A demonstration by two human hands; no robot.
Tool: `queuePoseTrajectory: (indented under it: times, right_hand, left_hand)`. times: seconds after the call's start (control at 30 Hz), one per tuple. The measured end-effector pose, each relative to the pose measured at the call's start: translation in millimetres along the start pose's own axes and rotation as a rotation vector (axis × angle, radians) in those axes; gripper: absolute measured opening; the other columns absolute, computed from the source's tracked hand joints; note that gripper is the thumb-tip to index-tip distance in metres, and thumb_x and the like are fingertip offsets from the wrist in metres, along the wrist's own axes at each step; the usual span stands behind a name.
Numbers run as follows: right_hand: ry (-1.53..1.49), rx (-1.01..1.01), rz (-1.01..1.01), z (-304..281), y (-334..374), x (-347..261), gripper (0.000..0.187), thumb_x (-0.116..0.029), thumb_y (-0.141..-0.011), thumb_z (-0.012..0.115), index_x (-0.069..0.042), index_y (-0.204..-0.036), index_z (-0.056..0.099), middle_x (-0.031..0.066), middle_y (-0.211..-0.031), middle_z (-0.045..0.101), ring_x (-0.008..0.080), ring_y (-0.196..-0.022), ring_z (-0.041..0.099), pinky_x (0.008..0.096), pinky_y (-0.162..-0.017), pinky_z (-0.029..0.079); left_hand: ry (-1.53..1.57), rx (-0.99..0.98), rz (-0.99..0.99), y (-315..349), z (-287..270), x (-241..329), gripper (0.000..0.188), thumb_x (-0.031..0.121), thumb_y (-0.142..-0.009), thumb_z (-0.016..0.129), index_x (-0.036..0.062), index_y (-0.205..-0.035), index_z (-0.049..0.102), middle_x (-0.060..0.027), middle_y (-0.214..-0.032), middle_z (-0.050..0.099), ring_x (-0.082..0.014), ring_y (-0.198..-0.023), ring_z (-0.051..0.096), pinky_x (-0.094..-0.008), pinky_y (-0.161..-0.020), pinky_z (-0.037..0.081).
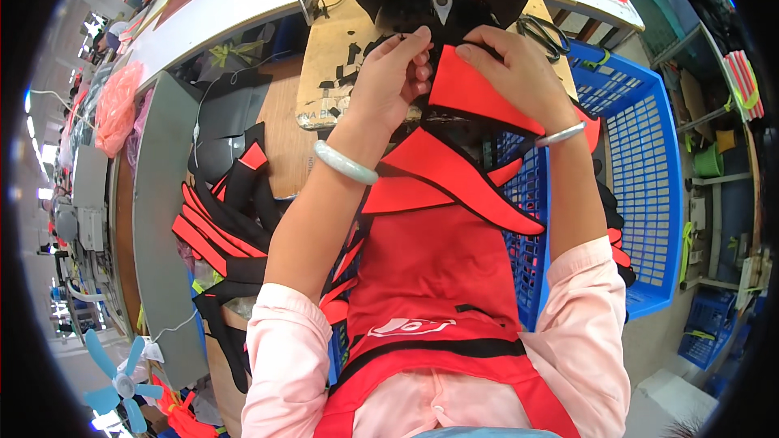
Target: The person operates a sewing machine to stitch red and black fabric pieces together, likely assembling gloves. They repeatedly feed the fabric under the presser foot, guide it through the machine, and trim excess material with scissors. Finished items are placed into a blue basket.
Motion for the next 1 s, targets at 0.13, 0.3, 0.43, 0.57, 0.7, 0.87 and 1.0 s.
queuePoseTrajectory:
  times: [0.13, 0.3, 0.43, 0.57, 0.7, 0.87, 1.0]
  right_hand:
    - [0.044, -0.010, -0.007, -1.1, -11.9, 1.9, 0.033, -0.037, -0.089, 0.061, -0.006, -0.098, 0.069, 0.0152, -0.078, 0.066, 0.0338, -0.074, 0.063, 0.0413, -0.066, 0.048]
    - [0.038, 0.010, -0.081, 2.3, -25.0, 17.0, 0.034, -0.037, -0.088, 0.061, -0.005, -0.096, 0.069, 0.0180, -0.079, 0.065, 0.0371, -0.076, 0.062, 0.0425, -0.068, 0.048]
    - [0.020, 0.017, -0.146, 1.7, -32.2, 21.4, 0.034, -0.036, -0.088, 0.061, -0.004, -0.097, 0.068, 0.0182, -0.082, 0.066, 0.0375, -0.079, 0.063, 0.0422, -0.071, 0.048]
    - [0.040, 0.042, -0.161, 1.9, -37.0, 21.0, 0.034, -0.036, -0.088, 0.061, -0.003, -0.097, 0.068, 0.0174, -0.084, 0.067, 0.0356, -0.081, 0.064, 0.0411, -0.074, 0.048]
    - [0.062, 0.043, -0.092, -9.4, -23.4, 10.4, 0.032, -0.035, -0.088, 0.060, -0.005, -0.098, 0.068, 0.0154, -0.082, 0.067, 0.0335, -0.079, 0.063, 0.0384, -0.072, 0.048]
    - [-0.084, 0.034, -0.190, -20.8, 16.5, -8.3, 0.029, -0.032, -0.088, 0.062, -0.005, -0.098, 0.067, 0.0136, -0.080, 0.067, 0.0292, -0.072, 0.063, 0.0364, -0.067, 0.047]
    - [-0.150, 0.024, -0.191, -26.9, 52.2, -27.8, 0.024, -0.022, -0.090, 0.064, 0.000, -0.098, 0.065, 0.0130, -0.078, 0.066, 0.0229, -0.068, 0.061, 0.0306, -0.064, 0.047]
  left_hand:
    - [-0.022, 0.036, 0.017, -12.6, -1.2, 2.0, 0.017, 0.021, -0.091, 0.068, 0.0078, -0.087, 0.057, 0.0032, -0.071, 0.050, -0.0088, -0.061, 0.046, -0.0241, -0.050, 0.034]
    - [-0.031, 0.027, 0.031, -22.1, -1.1, 3.6, 0.014, 0.017, -0.088, 0.070, 0.0083, -0.087, 0.059, 0.0037, -0.071, 0.051, -0.0080, -0.060, 0.047, -0.0241, -0.052, 0.036]
    - [-0.022, 0.027, 0.044, -32.8, -2.3, 4.2, 0.014, 0.016, -0.087, 0.070, 0.0082, -0.084, 0.060, 0.0028, -0.071, 0.052, -0.0086, -0.060, 0.048, -0.0244, -0.053, 0.037]
    - [0.037, 0.066, 0.050, -42.5, -4.3, 4.5, 0.016, 0.019, -0.087, 0.071, 0.0080, -0.083, 0.060, 0.0010, -0.071, 0.052, -0.0112, -0.062, 0.049, -0.0256, -0.053, 0.038]
    - [0.048, 0.086, 0.108, -35.5, -15.0, 16.2, 0.016, 0.024, -0.092, 0.066, 0.0082, -0.090, 0.061, 0.0000, -0.077, 0.056, -0.0131, -0.068, 0.052, -0.0274, -0.059, 0.042]
    - [-0.702, -0.279, -0.043, 31.8, -22.0, 0.5, 0.029, 0.027, -0.095, 0.061, 0.0019, -0.109, 0.064, -0.0065, -0.097, 0.067, -0.0141, -0.089, 0.062, -0.0273, -0.079, 0.048]
    - [-0.808, -0.469, 0.129, 89.0, -20.4, -32.0, 0.023, 0.012, -0.095, 0.055, -0.0017, -0.112, 0.063, -0.0075, -0.101, 0.069, -0.0122, -0.096, 0.061, -0.0256, -0.087, 0.047]
Point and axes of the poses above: each hand's wrist, its own y-axis away from the middle knuckle, its own z-axis out of the palm, x = y × z, the point moved 4 cm from there along -y, towards the middle knuckle
